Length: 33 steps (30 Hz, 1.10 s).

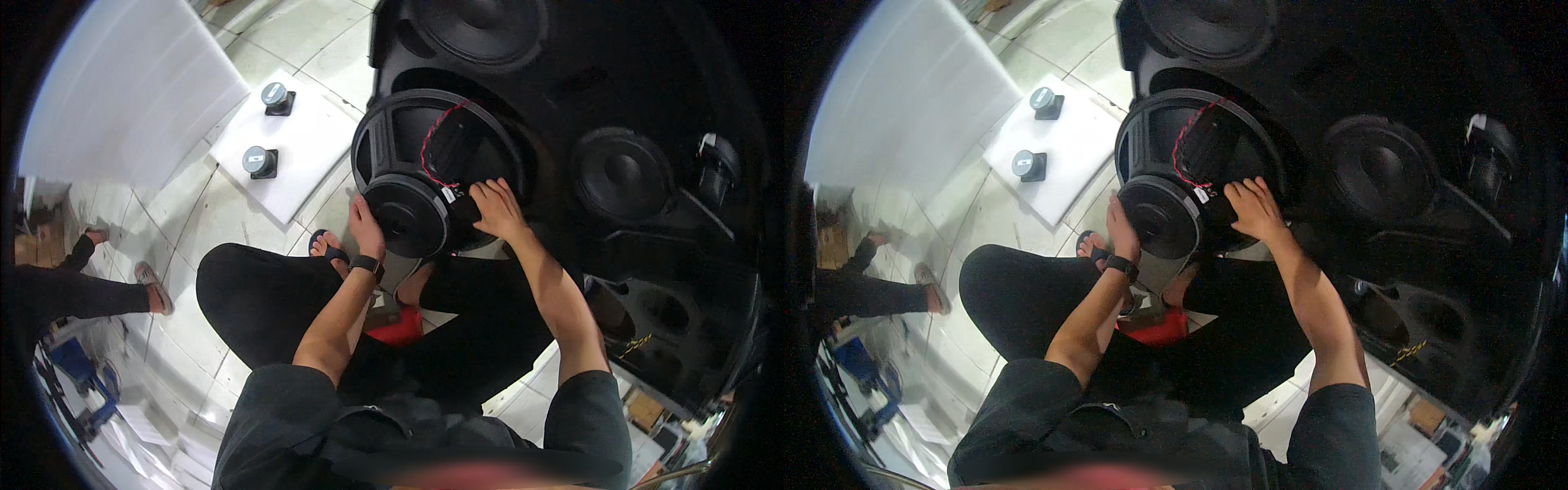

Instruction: The person removes a speaker from a black enclosure, then places it back into the enclosure and secures it with screws. The person repeats this process for another speaker in the same enclosure.

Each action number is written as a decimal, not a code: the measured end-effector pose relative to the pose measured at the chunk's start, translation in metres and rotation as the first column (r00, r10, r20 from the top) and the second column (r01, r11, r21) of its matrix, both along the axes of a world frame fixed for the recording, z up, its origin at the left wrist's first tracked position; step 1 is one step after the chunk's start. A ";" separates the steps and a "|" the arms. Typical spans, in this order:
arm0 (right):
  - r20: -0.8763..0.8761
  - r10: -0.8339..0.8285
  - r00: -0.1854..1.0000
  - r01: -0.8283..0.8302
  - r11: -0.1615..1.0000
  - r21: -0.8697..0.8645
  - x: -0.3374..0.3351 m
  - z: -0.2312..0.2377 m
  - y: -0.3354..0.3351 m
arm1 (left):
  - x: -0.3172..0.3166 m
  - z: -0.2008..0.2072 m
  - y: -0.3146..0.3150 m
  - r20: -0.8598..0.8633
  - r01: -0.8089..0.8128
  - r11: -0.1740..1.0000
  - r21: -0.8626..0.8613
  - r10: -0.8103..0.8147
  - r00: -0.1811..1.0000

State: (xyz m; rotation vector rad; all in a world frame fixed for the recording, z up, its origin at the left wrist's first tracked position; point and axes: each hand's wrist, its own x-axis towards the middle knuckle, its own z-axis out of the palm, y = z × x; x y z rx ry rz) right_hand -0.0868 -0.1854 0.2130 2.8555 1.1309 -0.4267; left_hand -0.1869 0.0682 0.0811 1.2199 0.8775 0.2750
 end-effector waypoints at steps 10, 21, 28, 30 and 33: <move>0.003 -0.056 0.998 0.056 0.998 0.008 0.009 -0.009 -0.013 | 0.010 0.008 -0.009 0.025 0.031 0.991 -0.130 -0.028 0.999; 0.003 -0.079 0.997 0.079 0.997 0.010 0.009 -0.010 -0.018 | 0.011 0.018 -0.016 0.022 0.033 0.982 -0.187 -0.030 0.999; 0.078 -0.069 0.995 0.063 0.995 0.080 0.007 -0.012 -0.016 | 0.012 0.016 -0.016 0.031 -0.038 0.959 -0.282 0.049 0.998; 0.080 -0.076 0.994 0.069 0.993 0.095 0.005 -0.011 -0.015 | 0.012 0.013 -0.015 0.040 -0.023 0.961 -0.277 0.035 0.999; 0.099 -0.047 0.994 0.037 0.995 0.095 0.002 -0.008 -0.014 | 0.011 0.008 -0.014 0.081 0.004 0.961 -0.275 0.019 0.997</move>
